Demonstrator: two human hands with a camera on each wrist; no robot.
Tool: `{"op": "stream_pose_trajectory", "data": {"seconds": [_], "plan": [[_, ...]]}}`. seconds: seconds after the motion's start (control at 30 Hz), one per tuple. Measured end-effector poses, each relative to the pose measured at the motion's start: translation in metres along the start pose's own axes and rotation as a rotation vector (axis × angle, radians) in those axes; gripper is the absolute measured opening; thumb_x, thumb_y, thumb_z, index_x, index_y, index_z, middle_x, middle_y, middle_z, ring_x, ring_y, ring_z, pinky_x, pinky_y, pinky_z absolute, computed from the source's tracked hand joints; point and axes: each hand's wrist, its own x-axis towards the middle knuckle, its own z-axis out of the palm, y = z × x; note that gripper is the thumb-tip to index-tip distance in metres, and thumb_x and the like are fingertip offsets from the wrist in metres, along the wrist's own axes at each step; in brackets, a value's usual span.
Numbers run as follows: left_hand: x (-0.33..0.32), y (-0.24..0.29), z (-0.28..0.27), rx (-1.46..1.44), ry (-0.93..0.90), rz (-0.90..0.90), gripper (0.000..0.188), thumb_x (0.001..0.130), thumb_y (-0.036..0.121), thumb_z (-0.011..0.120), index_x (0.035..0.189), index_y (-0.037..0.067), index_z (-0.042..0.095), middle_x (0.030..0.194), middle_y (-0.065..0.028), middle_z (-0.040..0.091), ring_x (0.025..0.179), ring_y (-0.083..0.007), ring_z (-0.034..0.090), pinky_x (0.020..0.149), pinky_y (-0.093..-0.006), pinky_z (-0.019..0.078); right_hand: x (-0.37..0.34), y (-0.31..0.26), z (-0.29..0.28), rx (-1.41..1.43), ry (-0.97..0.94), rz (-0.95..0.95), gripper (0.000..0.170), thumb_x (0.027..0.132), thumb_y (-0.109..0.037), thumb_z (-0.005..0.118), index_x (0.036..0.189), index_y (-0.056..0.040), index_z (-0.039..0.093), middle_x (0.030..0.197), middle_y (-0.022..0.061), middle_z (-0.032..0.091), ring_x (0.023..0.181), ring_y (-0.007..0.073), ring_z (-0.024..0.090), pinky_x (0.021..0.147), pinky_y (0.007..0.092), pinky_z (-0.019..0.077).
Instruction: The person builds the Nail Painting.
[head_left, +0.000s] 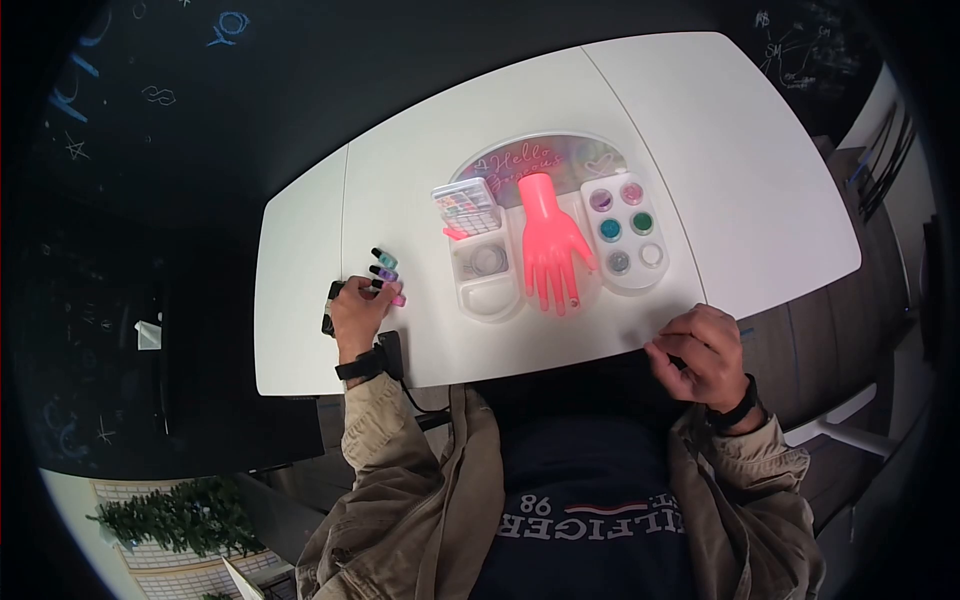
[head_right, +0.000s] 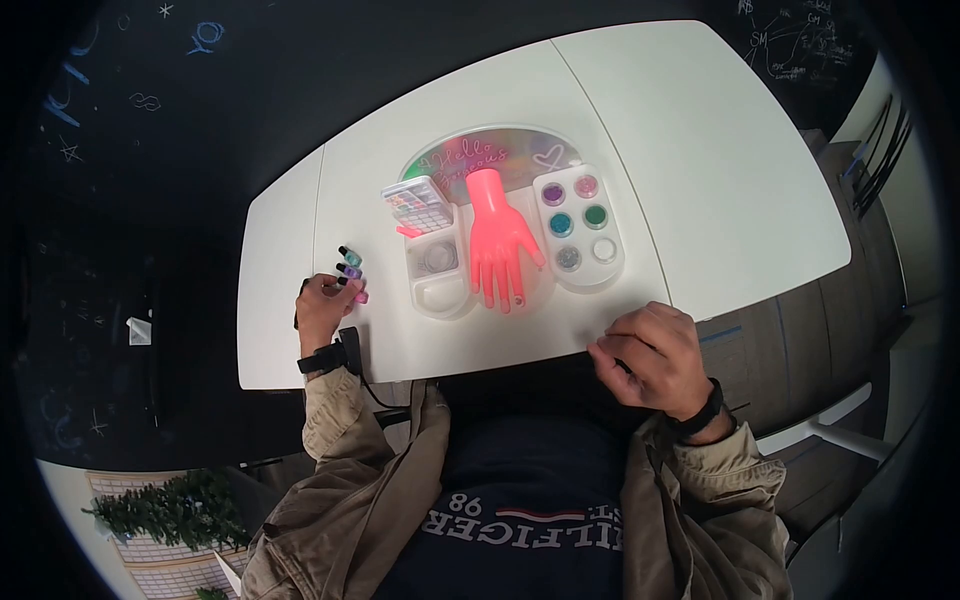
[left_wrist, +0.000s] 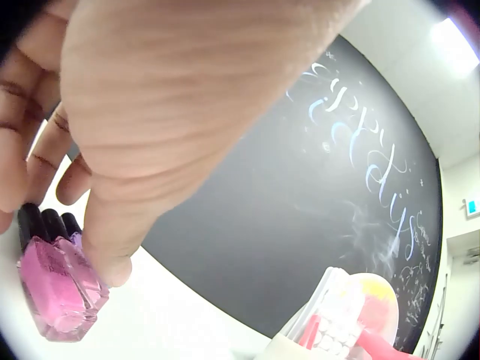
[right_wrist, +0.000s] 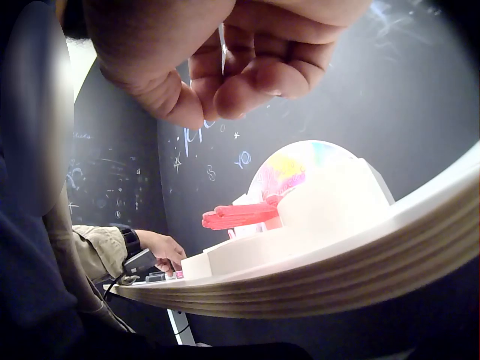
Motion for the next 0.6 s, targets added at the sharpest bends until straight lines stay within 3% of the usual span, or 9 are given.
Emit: {"op": "stream_pose_trajectory", "data": {"seconds": [0.17, 0.47, 0.6], "plan": [[-0.004, 0.011, -0.002, -0.206, -0.076, -0.066, 0.048, 0.078, 0.027, 0.099, 0.111, -0.001, 0.077, 0.082, -0.0096, 0.08, 0.069, -0.0183, 0.078, 0.065, -0.0332, 0.0605, 0.0, 0.0, 0.0, 0.0, -0.001, -0.002, 0.018, 0.076, 0.0, 0.09, 0.082, -0.0054, 0.074, 0.087, 0.0056, 0.067, 0.063, 0.023, 0.065, 0.054, 0.0361, 0.0509], [-0.007, 0.013, -0.002, -0.077, 0.01, 0.063, 0.037, 0.078, 0.013, 0.09, 0.11, 0.0, 0.076, 0.088, -0.0105, 0.081, 0.08, -0.0239, 0.079, 0.074, -0.0371, 0.0621, 0.0, -0.001, 0.0, 0.002, 0.003, -0.006, 0.018, 0.076, 0.0, 0.09, 0.082, -0.0055, 0.074, 0.086, 0.0055, 0.067, 0.063, 0.0226, 0.065, 0.054, 0.036, 0.0503], [-0.01, 0.017, -0.007, -0.116, 0.036, 0.098, 0.034, 0.08, 0.013, 0.088, 0.11, 0.0, 0.076, 0.089, -0.0111, 0.081, 0.078, -0.0226, 0.078, 0.072, -0.0363, 0.0616, 0.0, -0.001, 0.0, 0.005, 0.005, -0.007, 0.018, 0.076, 0.0, 0.09, 0.081, -0.0057, 0.074, 0.086, 0.0055, 0.068, 0.063, 0.0227, 0.065, 0.054, 0.0359, 0.0504]]}}
